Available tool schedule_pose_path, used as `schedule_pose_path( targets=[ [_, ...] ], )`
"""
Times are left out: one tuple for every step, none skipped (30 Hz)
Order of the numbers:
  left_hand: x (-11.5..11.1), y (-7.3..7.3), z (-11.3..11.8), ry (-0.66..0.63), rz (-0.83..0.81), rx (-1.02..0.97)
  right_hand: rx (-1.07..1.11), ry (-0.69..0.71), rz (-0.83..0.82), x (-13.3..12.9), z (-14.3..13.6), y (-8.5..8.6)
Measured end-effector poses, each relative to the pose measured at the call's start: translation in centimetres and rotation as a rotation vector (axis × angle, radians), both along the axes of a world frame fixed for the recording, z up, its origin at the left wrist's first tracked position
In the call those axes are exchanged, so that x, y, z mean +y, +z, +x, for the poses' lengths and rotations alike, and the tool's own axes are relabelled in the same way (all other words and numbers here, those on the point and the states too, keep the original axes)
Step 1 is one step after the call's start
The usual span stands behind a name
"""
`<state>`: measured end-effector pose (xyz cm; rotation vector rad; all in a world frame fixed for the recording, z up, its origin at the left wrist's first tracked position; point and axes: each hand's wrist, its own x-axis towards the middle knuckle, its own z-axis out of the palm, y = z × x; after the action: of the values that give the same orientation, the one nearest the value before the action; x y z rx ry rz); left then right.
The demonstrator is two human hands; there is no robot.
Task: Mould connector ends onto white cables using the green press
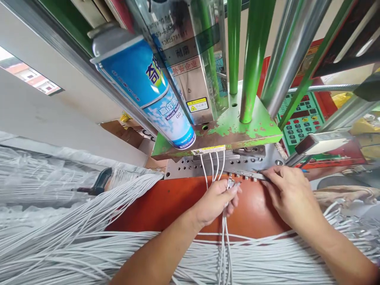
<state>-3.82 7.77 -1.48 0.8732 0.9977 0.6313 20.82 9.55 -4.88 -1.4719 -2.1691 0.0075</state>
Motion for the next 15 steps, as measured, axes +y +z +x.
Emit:
schedule_pose_path(
  targets=[
    [0.0,-0.2,0.0,0.016,0.012,0.011,-0.013,0.004,0.006,-0.2,-0.1,0.1],
    [-0.1,-0.4,0.2,0.03,0.023,0.027,-0.01,0.014,0.012,-0.4,-0.3,0.4],
    [-0.2,-0.5,0.3,0.033,0.032,0.05,0.001,0.025,0.01,-0.9,-0.6,0.6],
    [-0.2,-0.6,0.4,0.029,0.045,0.08,0.016,0.037,0.003,-1.3,-1.0,0.9],
    [-0.3,-0.7,0.5,0.022,0.063,0.114,0.034,0.042,-0.006,-1.8,-1.5,1.0],
    [-0.4,-0.8,0.5,0.011,0.086,0.145,0.052,0.039,-0.015,-2.3,-1.9,1.1],
    [-0.5,-0.8,0.5,-0.007,0.108,0.173,0.063,0.035,-0.022,-2.7,-2.2,1.0],
    [-0.5,-0.8,0.5,-0.026,0.121,0.195,0.065,0.036,-0.026,-3.0,-2.5,0.9],
    [-0.6,-0.8,0.5,-0.041,0.125,0.214,0.059,0.046,-0.029,-3.1,-2.7,0.7],
    [-0.6,-0.7,0.4,-0.052,0.117,0.232,0.052,0.064,-0.03,-3.2,-2.9,0.6],
    [-0.7,-0.6,0.4,-0.059,0.099,0.247,0.045,0.087,-0.035,-3.2,-2.9,0.4],
    [-0.7,-0.6,0.5,-0.061,0.078,0.257,0.042,0.112,-0.041,-3.1,-2.9,0.2],
    [-0.7,-0.5,0.5,-0.058,0.062,0.258,0.042,0.132,-0.05,-3.0,-2.9,0.1],
    [-0.7,-0.4,0.5,-0.053,0.053,0.252,0.046,0.147,-0.061,-2.9,-2.8,0.0],
    [-0.7,-0.3,0.5,-0.05,0.047,0.243,0.05,0.157,-0.07,-2.8,-2.8,0.0]
  ],
)
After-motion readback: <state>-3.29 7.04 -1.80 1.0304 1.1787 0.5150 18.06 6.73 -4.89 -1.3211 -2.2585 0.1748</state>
